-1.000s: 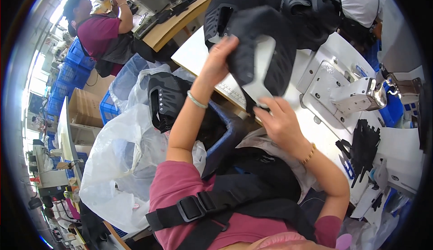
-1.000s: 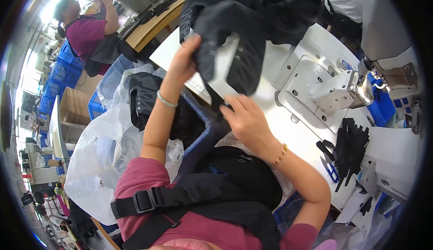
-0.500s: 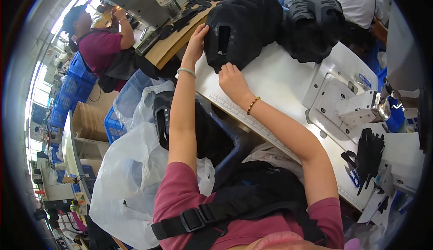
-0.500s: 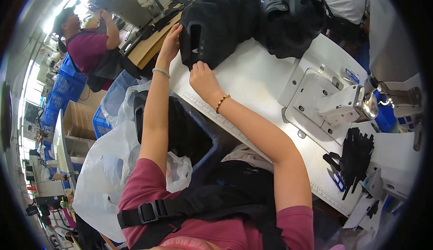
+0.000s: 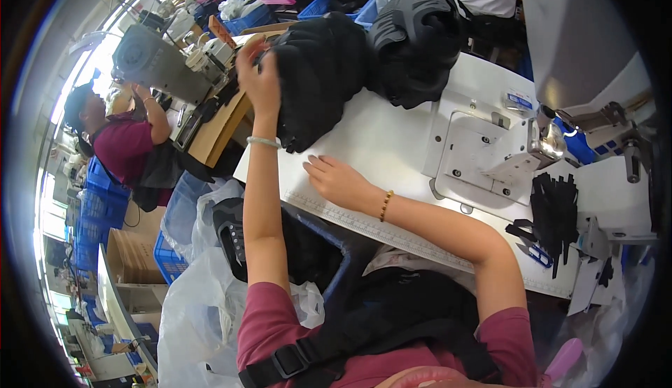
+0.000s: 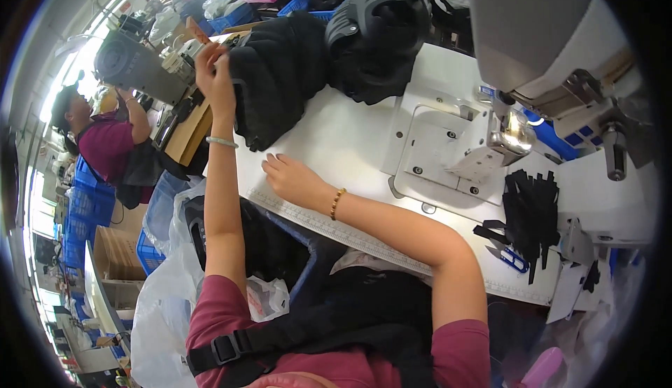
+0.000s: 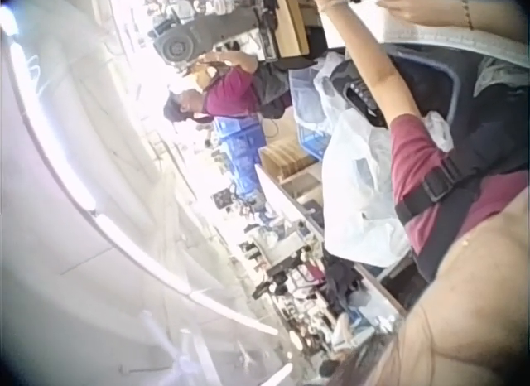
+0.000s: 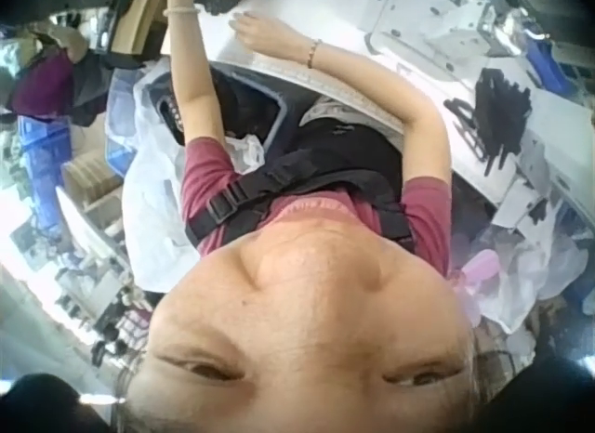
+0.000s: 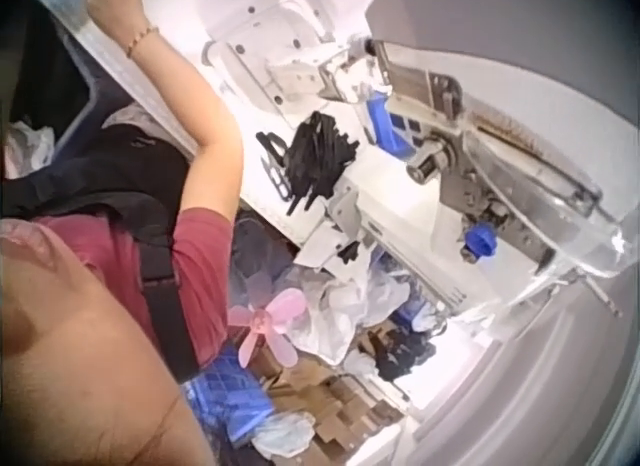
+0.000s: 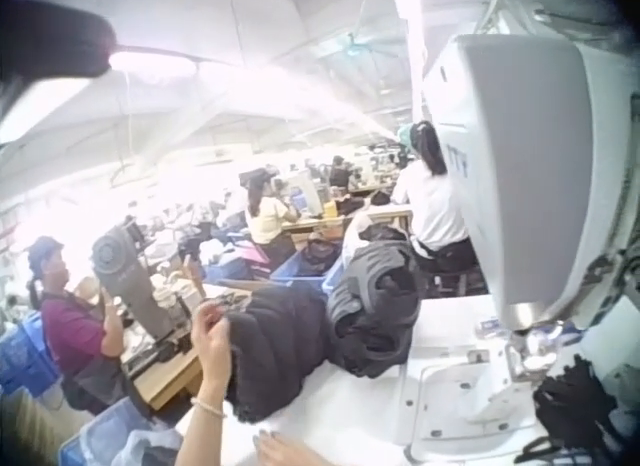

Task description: Stitching various black shoe components together using an industrial sewing machine.

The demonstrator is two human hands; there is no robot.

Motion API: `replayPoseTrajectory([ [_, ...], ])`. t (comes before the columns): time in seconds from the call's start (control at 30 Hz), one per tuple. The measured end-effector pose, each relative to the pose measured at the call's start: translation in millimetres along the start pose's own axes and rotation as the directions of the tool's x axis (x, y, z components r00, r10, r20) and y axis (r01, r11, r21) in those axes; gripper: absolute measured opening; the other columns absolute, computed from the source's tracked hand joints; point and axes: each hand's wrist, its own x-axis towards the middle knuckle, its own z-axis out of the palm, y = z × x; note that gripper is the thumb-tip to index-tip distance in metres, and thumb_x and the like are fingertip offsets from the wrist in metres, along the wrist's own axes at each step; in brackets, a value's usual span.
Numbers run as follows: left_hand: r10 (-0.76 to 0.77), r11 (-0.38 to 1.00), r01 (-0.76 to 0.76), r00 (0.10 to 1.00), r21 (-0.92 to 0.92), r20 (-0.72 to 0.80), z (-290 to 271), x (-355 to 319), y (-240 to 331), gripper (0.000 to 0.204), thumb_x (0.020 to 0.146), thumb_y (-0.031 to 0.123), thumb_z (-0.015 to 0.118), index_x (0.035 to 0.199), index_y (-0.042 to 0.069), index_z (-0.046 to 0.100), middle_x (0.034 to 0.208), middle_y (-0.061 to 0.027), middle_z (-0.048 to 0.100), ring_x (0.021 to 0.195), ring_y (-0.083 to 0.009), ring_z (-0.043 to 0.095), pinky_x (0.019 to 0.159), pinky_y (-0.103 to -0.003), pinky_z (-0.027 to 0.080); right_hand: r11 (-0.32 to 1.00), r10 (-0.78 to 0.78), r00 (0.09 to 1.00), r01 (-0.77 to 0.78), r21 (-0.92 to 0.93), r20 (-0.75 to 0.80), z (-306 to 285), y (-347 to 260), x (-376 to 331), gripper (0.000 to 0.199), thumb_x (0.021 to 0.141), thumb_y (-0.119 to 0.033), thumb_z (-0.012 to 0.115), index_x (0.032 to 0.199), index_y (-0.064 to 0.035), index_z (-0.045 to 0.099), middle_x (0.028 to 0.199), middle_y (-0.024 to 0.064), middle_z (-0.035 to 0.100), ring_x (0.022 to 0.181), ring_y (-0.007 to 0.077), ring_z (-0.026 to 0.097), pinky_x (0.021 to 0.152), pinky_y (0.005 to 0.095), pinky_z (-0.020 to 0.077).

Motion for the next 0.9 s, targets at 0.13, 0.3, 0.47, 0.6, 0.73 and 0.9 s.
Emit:
replayPoseTrajectory([
  [0.13, 0.444, 0.882, -0.460, 0.742, -0.101, 0.503, 105.0, 12.3, 116.1, 0.016, 0.077, 0.008, 0.061, 0.091, 0.004, 0.067, 0.099, -0.0078, 0.063, 0.097, -0.0247, 0.058, 0.089, -0.032, 0.044, 0.996, 0.090, 0.995, -0.089, -0.015, 0.051, -32.7, -0.3, -41.2, 0.020, 0.076, -0.008, 0.051, 0.091, 0.0037, 0.059, 0.116, 0.0144, 0.053, 0.114, 0.0248, 0.047, 0.097, 0.0345, 0.0385],
  [0.3, 0.557, 0.716, -0.698, 0.563, -0.010, 0.611, 232.8, -15.6, 140.1, 0.029, 0.078, 0.032, 0.063, 0.079, 0.004, 0.069, 0.093, -0.0102, 0.059, 0.094, -0.0251, 0.053, 0.080, -0.034, 0.046, 0.969, 0.221, 0.967, -0.232, 0.079, 0.128, -79.1, -10.8, -83.8, 0.021, 0.075, -0.004, 0.051, 0.094, 0.0032, 0.057, 0.117, 0.0147, 0.052, 0.114, 0.0259, 0.047, 0.096, 0.0355, 0.0390],
  [0.47, 0.382, 0.377, -0.827, 0.549, 0.417, 0.743, 284.0, -35.2, 109.3, 0.022, 0.079, 0.029, 0.063, 0.085, 0.010, 0.071, 0.096, -0.0065, 0.057, 0.093, -0.0223, 0.049, 0.074, -0.029, 0.041, 0.925, 0.329, 0.936, -0.347, 0.158, 0.129, -111.8, -15.3, -138.0, 0.025, 0.073, -0.001, 0.052, 0.098, 0.0026, 0.057, 0.117, 0.0151, 0.052, 0.111, 0.0278, 0.049, 0.094, 0.0358, 0.0408],
  [0.6, 0.513, 0.247, -0.897, 0.441, 0.366, 0.736, 285.1, -23.2, 76.7, 0.026, 0.075, 0.020, 0.064, 0.097, 0.007, 0.066, 0.096, -0.0062, 0.057, 0.091, -0.0207, 0.048, 0.071, -0.028, 0.040, 0.914, 0.374, 0.927, -0.372, 0.162, 0.019, -118.1, -10.4, -167.6, 0.029, 0.072, -0.002, 0.054, 0.101, 0.0005, 0.057, 0.118, 0.0142, 0.052, 0.106, 0.0285, 0.052, 0.091, 0.0366, 0.0437],
  [0.73, 0.596, 0.179, -0.914, 0.396, 0.364, 0.698, 307.6, -38.3, 84.7, 0.023, 0.074, 0.024, 0.064, 0.090, 0.007, 0.066, 0.088, -0.0094, 0.060, 0.081, -0.0217, 0.057, 0.068, -0.029, 0.044, 0.844, 0.497, 0.867, -0.480, 0.240, -0.015, -126.1, 1.7, -189.5, 0.028, 0.073, 0.000, 0.056, 0.101, -0.0029, 0.059, 0.115, 0.0122, 0.055, 0.103, 0.0288, 0.054, 0.088, 0.0373, 0.0461],
  [0.9, 0.392, 0.750, -0.613, 0.713, 0.247, 0.581, 288.8, 0.3, 111.7, 0.031, 0.077, 0.029, 0.059, 0.078, 0.000, 0.067, 0.078, -0.0202, 0.065, 0.073, -0.0339, 0.065, 0.064, -0.042, 0.051, 0.803, 0.537, 0.843, -0.498, 0.329, -0.035, -124.4, 4.4, -193.0, 0.027, 0.073, 0.001, 0.056, 0.100, -0.0034, 0.060, 0.111, 0.0117, 0.057, 0.102, 0.0286, 0.055, 0.087, 0.0368, 0.0464],
])
